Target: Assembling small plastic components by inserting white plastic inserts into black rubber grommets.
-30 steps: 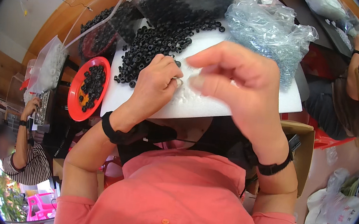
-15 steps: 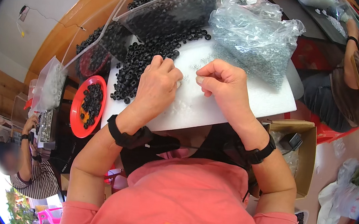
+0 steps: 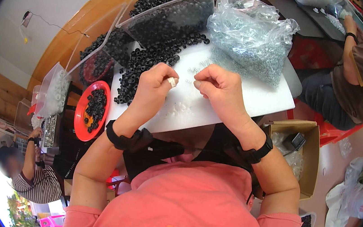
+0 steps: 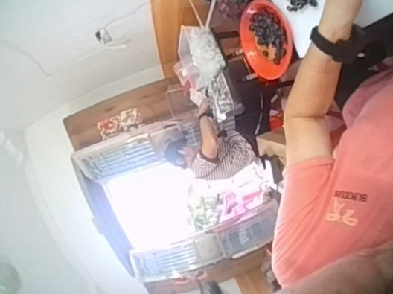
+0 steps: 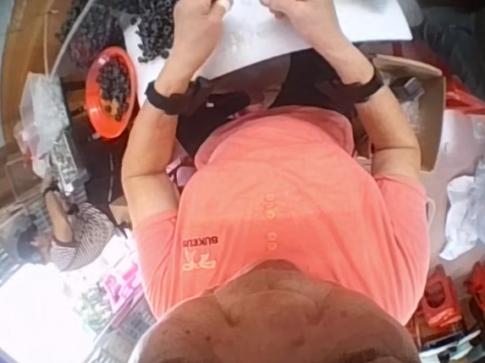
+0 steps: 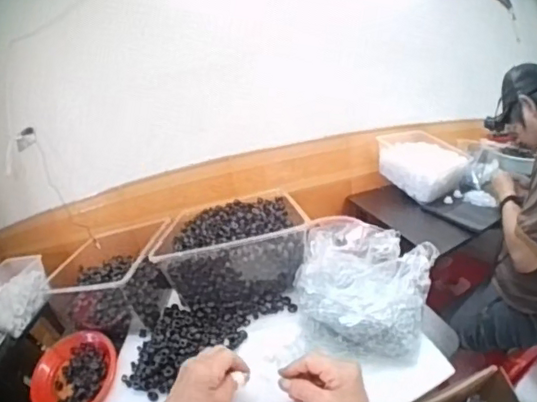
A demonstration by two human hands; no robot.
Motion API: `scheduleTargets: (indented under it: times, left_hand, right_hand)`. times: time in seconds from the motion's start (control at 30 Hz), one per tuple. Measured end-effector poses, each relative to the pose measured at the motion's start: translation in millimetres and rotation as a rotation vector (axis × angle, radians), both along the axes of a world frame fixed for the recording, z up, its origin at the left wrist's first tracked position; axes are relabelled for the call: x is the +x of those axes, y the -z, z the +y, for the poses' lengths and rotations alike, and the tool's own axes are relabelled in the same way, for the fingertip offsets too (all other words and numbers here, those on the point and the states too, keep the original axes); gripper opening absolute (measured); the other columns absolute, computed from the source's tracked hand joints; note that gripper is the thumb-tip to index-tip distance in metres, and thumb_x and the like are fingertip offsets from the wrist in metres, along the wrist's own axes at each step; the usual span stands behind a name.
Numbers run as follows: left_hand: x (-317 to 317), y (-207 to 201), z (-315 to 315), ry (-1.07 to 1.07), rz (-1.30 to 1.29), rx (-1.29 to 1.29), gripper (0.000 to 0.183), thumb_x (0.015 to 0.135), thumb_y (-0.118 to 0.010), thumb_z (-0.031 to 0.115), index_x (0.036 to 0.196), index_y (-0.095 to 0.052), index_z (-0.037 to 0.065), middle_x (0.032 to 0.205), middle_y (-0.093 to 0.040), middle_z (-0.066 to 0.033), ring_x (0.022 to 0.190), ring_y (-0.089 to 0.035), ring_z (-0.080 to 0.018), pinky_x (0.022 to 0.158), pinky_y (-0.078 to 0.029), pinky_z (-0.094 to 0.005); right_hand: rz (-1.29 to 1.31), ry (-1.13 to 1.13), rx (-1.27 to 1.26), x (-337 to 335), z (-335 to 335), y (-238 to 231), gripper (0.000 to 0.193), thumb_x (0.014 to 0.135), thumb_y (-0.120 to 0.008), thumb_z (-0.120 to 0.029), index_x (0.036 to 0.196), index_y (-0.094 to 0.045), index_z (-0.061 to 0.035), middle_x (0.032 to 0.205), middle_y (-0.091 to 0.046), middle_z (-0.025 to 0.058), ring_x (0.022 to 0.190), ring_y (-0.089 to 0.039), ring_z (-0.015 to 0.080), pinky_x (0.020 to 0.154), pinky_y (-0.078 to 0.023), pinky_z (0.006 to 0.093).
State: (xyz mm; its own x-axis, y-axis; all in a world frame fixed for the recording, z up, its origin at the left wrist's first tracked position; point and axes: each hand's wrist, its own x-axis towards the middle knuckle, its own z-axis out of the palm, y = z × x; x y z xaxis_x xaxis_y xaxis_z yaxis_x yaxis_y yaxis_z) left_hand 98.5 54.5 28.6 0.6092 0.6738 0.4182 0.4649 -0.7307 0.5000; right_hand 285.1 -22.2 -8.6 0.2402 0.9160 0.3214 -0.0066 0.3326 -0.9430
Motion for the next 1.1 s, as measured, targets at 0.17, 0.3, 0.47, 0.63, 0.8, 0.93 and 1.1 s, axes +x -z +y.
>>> scheduleTargets:
  times: [0.17,0.3,0.47,0.63,0.8,0.93,1.1]
  left_hand:
    - [-7,-15,-20,0.01,-0.5,-1.089,0.01,0.093,-0.064,0.002,0.102,-0.065,-0.002,0.088,-0.068,-0.0077,0.07,-0.062,-0.0117,0.055,-0.045,-0.0265]
    - [-12,-9,-34,0.096,-0.755,-1.191,0.012,0.094,-0.062,0.0,0.105,-0.063,-0.004,0.087,-0.067,-0.0099,0.07,-0.062,-0.0132,0.054,-0.046,-0.0244]
    - [-20,3,-43,0.099,-0.893,-1.152,0.014,0.093,-0.061,-0.004,0.107,-0.06,-0.002,0.089,-0.068,-0.0096,0.07,-0.063,-0.0132,0.054,-0.046,-0.0236]
    - [-36,11,-47,0.089,-0.964,-1.109,0.014,0.094,-0.061,-0.004,0.108,-0.06,-0.001,0.091,-0.067,-0.0091,0.071,-0.064,-0.014,0.055,-0.048,-0.0245]
    - [-51,14,-64,0.024,-1.029,-1.173,0.018,0.093,-0.063,-0.004,0.11,-0.06,-0.001,0.092,-0.067,-0.0092,0.073,-0.064,-0.0153,0.057,-0.049,-0.0256]
    - [-73,21,-73,0.012,-1.005,-1.096,0.023,0.092,-0.066,-0.004,0.114,-0.059,-0.003,0.099,-0.066,-0.0125,0.079,-0.065,-0.0186,0.059,-0.052,-0.0281]
    - [-100,19,-78,-0.138,-0.814,-0.941,0.017,0.089,-0.066,-0.005,0.105,-0.065,-0.002,0.096,-0.067,-0.0086,0.073,-0.062,-0.0142,0.058,-0.049,-0.024]
  right_hand:
    - [0.019,-0.065,0.039,-9,-7,-7,0.004,0.086,-0.07,-0.001,0.091,-0.07,-0.0002,0.077,-0.067,0.0008,0.066,-0.057,0.0058,0.06,-0.047,0.0227]
    - [0.022,-0.151,0.045,-23,-11,-15,0.006,0.088,-0.069,-0.002,0.093,-0.071,0.0,0.081,-0.068,0.0017,0.07,-0.059,0.0065,0.063,-0.048,0.023]
    - [0.086,-0.204,-0.045,-38,-15,-17,0.007,0.091,-0.068,-0.003,0.097,-0.071,0.0001,0.084,-0.069,0.0027,0.073,-0.06,0.0071,0.065,-0.049,0.0235]
    - [0.043,-0.249,-0.032,-54,-15,-16,0.006,0.091,-0.068,-0.004,0.096,-0.069,0.0003,0.084,-0.07,0.0029,0.075,-0.061,0.0074,0.067,-0.049,0.0238]
    - [0.051,-0.345,-0.061,-67,-19,-22,0.004,0.092,-0.066,-0.003,0.094,-0.068,-0.0009,0.083,-0.071,0.0033,0.078,-0.064,0.009,0.069,-0.05,0.0253]
    - [-0.05,-0.32,-0.054,-83,-22,-16,0.003,0.091,-0.065,-0.003,0.092,-0.066,-0.0004,0.083,-0.07,0.005,0.078,-0.066,0.0111,0.071,-0.051,0.0255]
    - [-0.183,-0.318,-0.055,-97,-19,-5,0.006,0.089,-0.067,-0.003,0.094,-0.066,-0.0007,0.082,-0.068,0.0053,0.077,-0.065,0.0121,0.071,-0.051,0.0265]
